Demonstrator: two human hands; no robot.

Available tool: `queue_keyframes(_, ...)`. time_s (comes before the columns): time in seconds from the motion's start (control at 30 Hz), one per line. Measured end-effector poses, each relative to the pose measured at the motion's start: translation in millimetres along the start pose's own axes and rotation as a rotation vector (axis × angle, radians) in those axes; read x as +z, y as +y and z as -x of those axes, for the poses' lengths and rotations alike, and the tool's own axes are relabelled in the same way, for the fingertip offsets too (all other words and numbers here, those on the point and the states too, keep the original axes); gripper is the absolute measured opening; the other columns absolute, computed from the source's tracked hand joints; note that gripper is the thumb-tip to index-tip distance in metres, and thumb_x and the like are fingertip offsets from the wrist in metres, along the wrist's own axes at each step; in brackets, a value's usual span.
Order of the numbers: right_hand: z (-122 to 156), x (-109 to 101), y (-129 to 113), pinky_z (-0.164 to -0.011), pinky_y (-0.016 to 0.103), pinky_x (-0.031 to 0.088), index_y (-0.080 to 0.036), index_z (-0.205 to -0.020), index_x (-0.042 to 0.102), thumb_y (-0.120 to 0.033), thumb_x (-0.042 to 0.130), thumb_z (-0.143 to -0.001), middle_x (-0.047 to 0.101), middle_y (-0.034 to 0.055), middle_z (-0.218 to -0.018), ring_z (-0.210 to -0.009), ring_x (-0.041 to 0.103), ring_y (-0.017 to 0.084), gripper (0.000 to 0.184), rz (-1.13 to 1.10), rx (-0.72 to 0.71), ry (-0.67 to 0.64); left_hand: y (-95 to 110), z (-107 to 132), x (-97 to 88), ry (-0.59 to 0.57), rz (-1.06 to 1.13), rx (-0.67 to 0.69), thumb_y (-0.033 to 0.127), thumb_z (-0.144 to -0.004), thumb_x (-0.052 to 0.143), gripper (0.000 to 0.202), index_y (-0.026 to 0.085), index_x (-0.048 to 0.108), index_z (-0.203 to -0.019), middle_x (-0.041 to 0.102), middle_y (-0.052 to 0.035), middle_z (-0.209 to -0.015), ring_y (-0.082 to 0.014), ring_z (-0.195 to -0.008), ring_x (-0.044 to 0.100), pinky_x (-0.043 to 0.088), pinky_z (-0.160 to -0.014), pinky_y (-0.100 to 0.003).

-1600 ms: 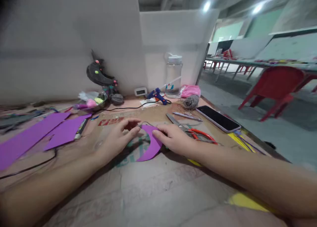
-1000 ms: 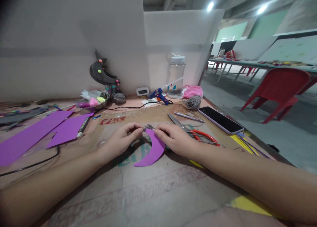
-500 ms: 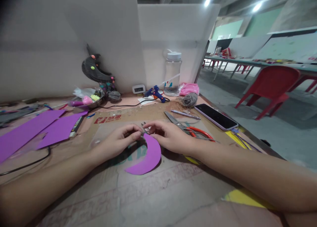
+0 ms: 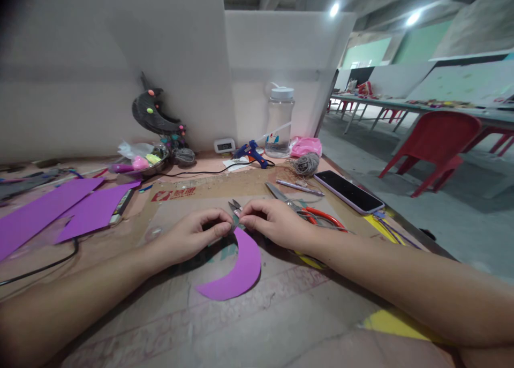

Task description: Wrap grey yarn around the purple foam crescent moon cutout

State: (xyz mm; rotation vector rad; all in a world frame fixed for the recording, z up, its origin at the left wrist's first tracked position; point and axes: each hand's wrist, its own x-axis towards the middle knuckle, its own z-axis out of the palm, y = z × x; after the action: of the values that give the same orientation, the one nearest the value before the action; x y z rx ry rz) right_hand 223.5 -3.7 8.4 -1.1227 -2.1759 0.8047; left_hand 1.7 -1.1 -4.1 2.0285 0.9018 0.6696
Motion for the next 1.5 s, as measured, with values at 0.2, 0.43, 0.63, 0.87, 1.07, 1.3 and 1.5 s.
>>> queue_keyframes(0.2,0.6,0.6,-0.3,-0.071,0.026,0.045,-0.018,-0.085,0.066,-0.03,0.056,-0.09,0.069,0.002,-0.081,-0.076,0.06,0.015,0.017,0.017,-0.012,-0.038,-0.6,1.3,2.4,-0.046,-0.039,0.078,0.03,-0.093,0.051,0.021,0.019,0.067,-0.088,0.071,-0.002,-0.089,-0.0158,-0.082,0.062,0.047,-0.076,-0.026)
queue_keyframes(0.43,0.6,1.2,-0.6,-0.071,0.025,0.045,-0.018,-0.083,0.067,-0.029,0.057,-0.09,0.069,0.0021,-0.081,-0.075,0.061,0.014,0.017,0.037,-0.071,-0.042,2.2,1.3,5.1,-0.085,-0.076,0.07,0.03,-0.094,0.051,0.02,0.018,0.066,-0.086,0.069,-0.0009,-0.085,-0.0144,-0.08,0.06,0.045,-0.074,-0.023)
queue_keyframes(0.63,1.0,2.4,2.4,-0.071,0.024,0.045,-0.018,-0.083,0.067,-0.03,0.058,-0.09,0.069,0.0013,-0.08,-0.075,0.061,0.014,0.016,0.015,-0.056,-0.048,1.4,2.0,5.4,-0.074,-0.071,0.079,0.031,-0.093,0.052,0.02,0.018,0.066,-0.086,0.069,-0.0011,-0.086,-0.0146,-0.081,0.06,0.045,-0.076,-0.024)
queue_keyframes(0.87,1.1,2.1,3.1,-0.071,0.026,0.044,-0.018,-0.087,0.065,-0.033,0.051,-0.094,0.065,0.0025,-0.081,-0.074,0.058,0.014,0.022,0.032,-0.033,-0.069,3.9,3.3,6.8,-0.049,-0.041,0.048,0.031,-0.093,0.051,0.021,0.018,0.066,-0.086,0.068,-0.0011,-0.083,-0.015,-0.079,0.059,0.044,-0.074,-0.024)
queue_keyframes(1.07,1.4,0.5,2.6,-0.065,0.026,0.043,-0.019,-0.103,0.055,-0.047,0.044,-0.096,0.06,0.0031,-0.084,-0.072,0.055,0.015,0.031,-0.091,0.028,0.135,6.7,-0.1,3.8,0.164,0.048,-0.035,0.038,-0.093,0.05,0.025,0.018,0.062,-0.083,0.065,-0.0016,-0.081,-0.0163,-0.078,0.058,0.044,-0.072,-0.025)
queue_keyframes(1.3,-0.1,0.2,-1.3,-0.059,0.024,0.036,-0.017,-0.072,0.055,-0.041,0.05,-0.09,0.052,0.0001,-0.068,-0.065,0.047,0.013,0.03,0.046,0.075,-0.002,6.2,-1.3,1.0,0.295,0.024,-0.099,0.04,-0.092,0.05,0.026,0.018,0.062,-0.086,0.062,-0.001,-0.079,-0.0166,-0.077,0.057,0.043,-0.072,-0.026)
queue_keyframes(1.5,-0.1,0.6,1.6,-0.056,0.023,0.032,-0.018,-0.067,0.049,-0.038,0.047,-0.092,0.045,-0.0029,-0.062,-0.06,0.042,0.011,0.032,0.077,0.02,-0.1,8.1,0.3,1.2,0.292,0.028,-0.079,0.041,-0.093,0.049,0.027,0.018,0.063,-0.087,0.064,-0.0006,-0.079,-0.0162,-0.075,0.057,0.043,-0.07,-0.025)
